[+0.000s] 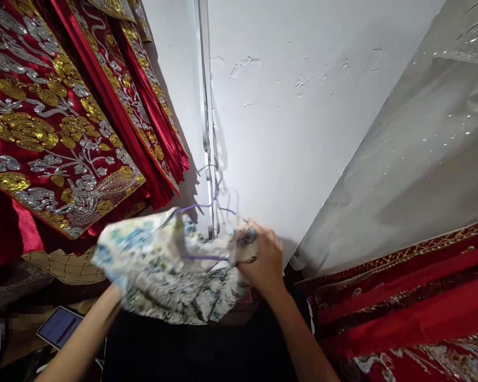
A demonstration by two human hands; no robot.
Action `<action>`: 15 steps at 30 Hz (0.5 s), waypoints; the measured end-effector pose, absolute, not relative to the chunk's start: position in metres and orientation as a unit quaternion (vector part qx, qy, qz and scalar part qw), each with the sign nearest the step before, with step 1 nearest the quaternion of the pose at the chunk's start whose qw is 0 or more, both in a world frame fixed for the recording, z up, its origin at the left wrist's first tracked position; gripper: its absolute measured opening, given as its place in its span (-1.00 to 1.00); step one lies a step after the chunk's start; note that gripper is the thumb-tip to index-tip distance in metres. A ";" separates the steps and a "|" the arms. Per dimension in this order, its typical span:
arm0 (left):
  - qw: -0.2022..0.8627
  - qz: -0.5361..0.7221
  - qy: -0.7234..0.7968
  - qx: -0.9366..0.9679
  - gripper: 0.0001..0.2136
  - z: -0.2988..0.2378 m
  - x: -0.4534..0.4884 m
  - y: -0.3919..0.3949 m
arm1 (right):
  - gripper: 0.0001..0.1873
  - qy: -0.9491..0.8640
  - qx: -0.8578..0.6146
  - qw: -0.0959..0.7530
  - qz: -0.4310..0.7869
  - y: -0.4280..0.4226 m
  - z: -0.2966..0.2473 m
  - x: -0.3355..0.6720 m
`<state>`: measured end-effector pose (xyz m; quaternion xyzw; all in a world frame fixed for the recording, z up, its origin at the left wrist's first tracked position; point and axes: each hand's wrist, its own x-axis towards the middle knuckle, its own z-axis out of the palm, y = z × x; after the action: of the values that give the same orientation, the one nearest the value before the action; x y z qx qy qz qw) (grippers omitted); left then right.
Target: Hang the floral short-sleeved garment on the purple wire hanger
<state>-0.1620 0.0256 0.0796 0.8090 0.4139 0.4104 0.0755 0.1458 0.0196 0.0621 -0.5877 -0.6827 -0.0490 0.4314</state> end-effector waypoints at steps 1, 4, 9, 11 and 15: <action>0.108 0.440 0.428 0.782 -0.41 0.064 -0.166 0.023 | -0.11 -0.662 -0.612 0.428 -0.057 0.024 0.070 0.156; 0.269 0.588 0.491 0.584 -0.58 0.023 -0.159 0.014 | -0.07 -0.630 -0.645 0.422 -0.088 0.043 0.106 0.169; 0.213 0.683 0.535 0.448 -0.58 0.005 -0.105 0.003 | -0.04 -0.668 -0.627 0.387 -0.109 0.054 0.143 0.141; 0.278 0.642 0.513 0.498 -0.62 0.013 -0.085 0.004 | -0.06 -0.689 -0.605 0.382 -0.115 0.047 0.134 0.132; 0.364 0.602 0.493 0.513 -0.72 0.031 -0.064 0.024 | -0.08 -0.692 -0.596 0.390 -0.115 0.035 0.107 0.140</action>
<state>-0.0645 0.0242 0.0308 0.5127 0.4929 0.6015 0.3638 0.1401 0.0349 0.1071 -0.5962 -0.6920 -0.1152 0.3903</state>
